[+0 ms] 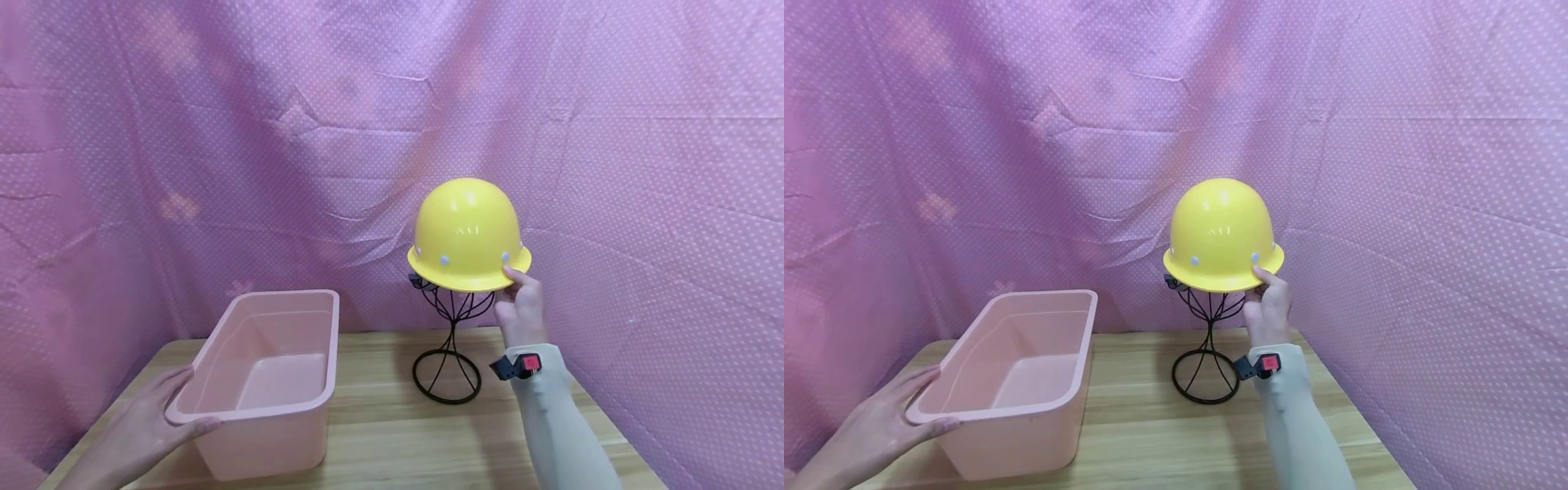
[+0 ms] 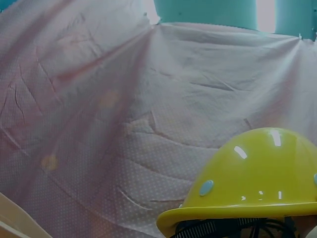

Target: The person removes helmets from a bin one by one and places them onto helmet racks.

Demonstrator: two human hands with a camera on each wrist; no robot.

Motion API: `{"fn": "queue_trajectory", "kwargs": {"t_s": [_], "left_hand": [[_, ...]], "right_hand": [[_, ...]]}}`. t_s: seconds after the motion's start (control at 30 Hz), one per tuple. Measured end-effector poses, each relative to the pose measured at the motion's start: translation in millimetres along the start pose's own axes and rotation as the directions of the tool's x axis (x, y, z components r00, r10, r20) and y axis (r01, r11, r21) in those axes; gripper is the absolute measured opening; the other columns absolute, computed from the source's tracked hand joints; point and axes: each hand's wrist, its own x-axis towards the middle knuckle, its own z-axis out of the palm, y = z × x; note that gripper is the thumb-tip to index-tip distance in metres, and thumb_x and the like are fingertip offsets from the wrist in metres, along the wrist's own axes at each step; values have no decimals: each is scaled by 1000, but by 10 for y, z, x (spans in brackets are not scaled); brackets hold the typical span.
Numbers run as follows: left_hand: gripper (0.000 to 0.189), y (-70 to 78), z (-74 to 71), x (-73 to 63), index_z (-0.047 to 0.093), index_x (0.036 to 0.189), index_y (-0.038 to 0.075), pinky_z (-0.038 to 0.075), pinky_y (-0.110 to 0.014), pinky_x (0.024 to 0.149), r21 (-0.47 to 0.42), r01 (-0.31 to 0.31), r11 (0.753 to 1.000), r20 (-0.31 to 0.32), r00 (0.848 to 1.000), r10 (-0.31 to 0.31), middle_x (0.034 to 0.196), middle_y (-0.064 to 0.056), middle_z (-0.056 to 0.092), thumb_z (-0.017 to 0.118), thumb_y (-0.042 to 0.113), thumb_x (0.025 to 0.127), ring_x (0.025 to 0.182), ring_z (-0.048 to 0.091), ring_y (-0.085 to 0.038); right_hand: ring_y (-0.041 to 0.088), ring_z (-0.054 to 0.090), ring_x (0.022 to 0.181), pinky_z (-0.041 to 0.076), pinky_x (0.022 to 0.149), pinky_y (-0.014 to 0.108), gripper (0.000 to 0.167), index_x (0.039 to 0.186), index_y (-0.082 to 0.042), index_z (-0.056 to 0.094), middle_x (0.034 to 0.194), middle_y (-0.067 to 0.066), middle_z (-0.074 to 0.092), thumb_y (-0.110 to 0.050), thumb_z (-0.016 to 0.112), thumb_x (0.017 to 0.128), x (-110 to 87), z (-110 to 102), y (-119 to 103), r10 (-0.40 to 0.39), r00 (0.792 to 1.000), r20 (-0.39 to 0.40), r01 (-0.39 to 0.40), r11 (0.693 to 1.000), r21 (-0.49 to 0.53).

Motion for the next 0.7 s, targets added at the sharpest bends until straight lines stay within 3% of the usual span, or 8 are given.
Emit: {"fn": "queue_trajectory", "kwargs": {"t_s": [0.07, 0.13, 0.2, 0.3, 0.33, 0.37, 0.47, 0.7], "left_hand": [[96, 4, -3, -8, 47, 148, -1, 3, 2, 109, 1, -7, 1000, -17, 1000, 7, 147, -25, 52, 86, 47, 75, 128, 51, -49], [96, 19, -18, -6, 47, 148, -1, 5, 2, 110, 5, -3, 1000, -21, 1000, 3, 146, -25, 53, 86, 48, 75, 128, 51, -49], [97, 44, -42, 10, 47, 148, 0, 20, -24, 125, 6, 13, 1000, -4, 1000, -13, 147, -24, 52, 85, 50, 75, 129, 51, -50], [99, 67, -89, 2, 44, 151, 1, 38, -62, 108, 10, 54, 998, 43, 998, -54, 150, -25, 49, 82, 54, 77, 132, 48, -54], [99, 71, -100, 7, 44, 151, 1, 38, -62, 109, 7, 61, 998, 54, 997, -61, 151, -25, 49, 82, 55, 77, 133, 48, -54], [100, 80, -113, 12, 43, 152, 1, 40, -68, 100, 5, 71, 997, 72, 995, -71, 152, -25, 47, 81, 56, 77, 133, 46, -55], [102, 100, -134, 28, 40, 154, 3, 38, -71, 101, -1, 92, 996, 103, 990, -91, 154, -26, 45, 79, 59, 79, 136, 44, -56], [102, 152, -154, 73, 42, 152, 0, 39, -72, 99, -33, 81, 996, 97, 992, -77, 152, -27, 45, 82, 57, 77, 135, 44, -56]], "right_hand": [[9, 52, 138, 45, 112, 18, 64, 153, -11, 43, 145, 0, 56, 17, 47, 95, -1, -38, 21, 4, 1000, -12, -4, 1000, 16], [8, 51, 139, 45, 112, 18, 65, 153, -12, 42, 147, 0, 54, 16, 46, 95, -3, -76, 35, 2, 1000, -14, -2, 1000, 19], [8, 51, 139, 45, 112, 17, 65, 153, -12, 43, 148, -1, 54, 16, 46, 95, -12, -108, 45, -3, 1000, -19, 4, 1000, 30], [7, 50, 139, 43, 114, 18, 67, 154, -13, 42, 150, -2, 52, 17, 48, 94, -32, -169, 80, 3, 1000, -16, -2, 999, 38], [8, 50, 139, 43, 114, 18, 67, 153, -13, 43, 149, -2, 53, 17, 49, 93, -39, -184, 89, 3, 1000, -23, -2, 999, 42], [7, 50, 139, 43, 115, 18, 68, 153, -13, 43, 148, -2, 53, 18, 50, 93, -45, -197, 94, 7, 1000, -23, -6, 999, 44], [8, 49, 139, 42, 116, 19, 69, 153, -12, 41, 146, 0, 54, 18, 50, 92, -51, -222, 109, 13, 1000, -21, -12, 998, 56], [9, 51, 138, 43, 116, 21, 73, 153, -12, 42, 143, 2, 56, 20, 53, 88, -81, -320, 105, 27, 998, -53, -23, 997, 72]]}}
